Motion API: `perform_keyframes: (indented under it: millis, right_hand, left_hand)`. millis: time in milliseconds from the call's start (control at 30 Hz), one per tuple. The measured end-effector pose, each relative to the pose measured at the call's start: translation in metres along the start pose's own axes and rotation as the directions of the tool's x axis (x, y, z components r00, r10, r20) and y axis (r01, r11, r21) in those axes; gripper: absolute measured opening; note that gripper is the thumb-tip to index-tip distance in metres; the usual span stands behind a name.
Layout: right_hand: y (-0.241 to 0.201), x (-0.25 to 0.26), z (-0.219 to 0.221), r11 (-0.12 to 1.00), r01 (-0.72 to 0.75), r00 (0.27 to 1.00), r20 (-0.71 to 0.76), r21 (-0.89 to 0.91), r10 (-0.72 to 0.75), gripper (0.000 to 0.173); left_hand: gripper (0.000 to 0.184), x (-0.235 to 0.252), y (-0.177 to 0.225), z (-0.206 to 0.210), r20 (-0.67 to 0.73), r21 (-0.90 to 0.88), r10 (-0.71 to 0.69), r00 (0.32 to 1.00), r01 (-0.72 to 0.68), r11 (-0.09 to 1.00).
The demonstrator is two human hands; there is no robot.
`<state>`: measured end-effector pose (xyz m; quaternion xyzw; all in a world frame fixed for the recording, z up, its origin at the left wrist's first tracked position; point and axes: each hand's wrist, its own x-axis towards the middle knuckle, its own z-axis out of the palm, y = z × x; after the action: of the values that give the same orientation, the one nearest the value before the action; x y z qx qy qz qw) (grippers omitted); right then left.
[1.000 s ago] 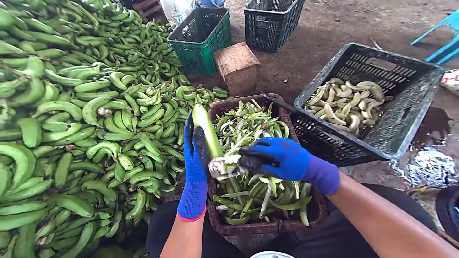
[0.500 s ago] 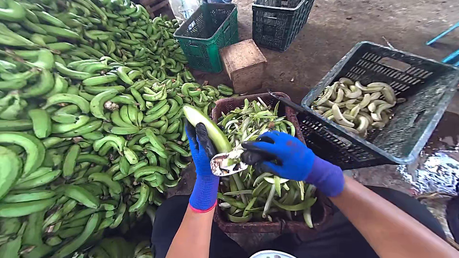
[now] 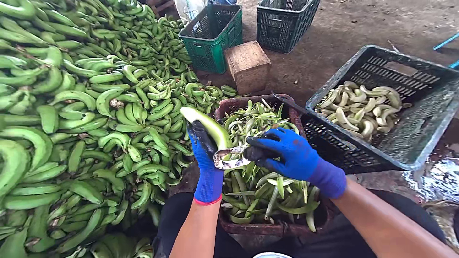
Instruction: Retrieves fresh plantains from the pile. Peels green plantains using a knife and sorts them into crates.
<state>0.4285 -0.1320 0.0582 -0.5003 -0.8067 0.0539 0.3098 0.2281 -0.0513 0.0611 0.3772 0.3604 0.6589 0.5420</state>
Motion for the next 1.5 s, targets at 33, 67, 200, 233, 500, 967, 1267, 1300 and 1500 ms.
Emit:
perform_keyframes:
  millis: [33,67,200,233,500,967,1267,1300,1500]
  right_hand:
    - [-0.001,0.001,0.002,1.000,0.013,1.000,-0.010,-0.011,-0.013,0.047]
    - [-0.002,0.004,0.002,1.000,0.021,0.999,-0.032,-0.019,-0.021,0.047]
    - [0.003,0.012,-0.011,0.997,-0.073,0.995,-0.063,0.010,0.073,0.050]
    - [0.008,0.013,-0.016,0.995,-0.095,0.994,-0.061,0.020,0.096,0.051]
    - [0.038,0.022,-0.038,0.891,-0.393,0.917,0.030,0.227,0.397,0.049]
    - [0.001,0.003,0.006,0.990,-0.059,0.968,-0.250,-0.125,0.026,0.047]
    - [-0.010,0.012,-0.011,0.968,-0.248,0.957,-0.165,-0.026,0.240,0.054]
    - [-0.009,0.013,-0.014,0.961,-0.275,0.952,-0.138,-0.001,0.272,0.053]
    - [0.008,0.011,-0.030,0.984,-0.157,0.982,-0.089,0.079,0.164,0.055]
  left_hand:
    - [0.041,0.001,0.002,0.002,-0.038,-0.022,0.025,0.999,-0.026,0.999]
    - [0.042,-0.001,0.004,0.005,-0.047,-0.053,0.031,0.998,-0.033,0.998]
    - [0.035,-0.016,0.011,0.012,0.148,-0.125,0.030,0.988,-0.012,0.992]
    - [0.035,-0.020,0.014,0.012,0.223,-0.046,0.027,0.975,-0.017,0.999]
    - [0.054,-0.034,0.023,0.009,0.647,0.545,-0.499,0.577,0.108,0.831]
    - [0.044,0.007,0.006,0.001,0.113,-0.446,-0.234,0.966,0.260,0.857]
    - [0.032,0.001,0.007,0.008,0.227,-0.527,-0.021,0.974,0.141,0.838]
    - [0.030,-0.003,0.007,0.012,0.231,-0.511,-0.005,0.973,0.126,0.850]
    - [0.033,-0.008,0.013,0.008,0.571,-0.402,-0.014,0.821,0.294,0.867]
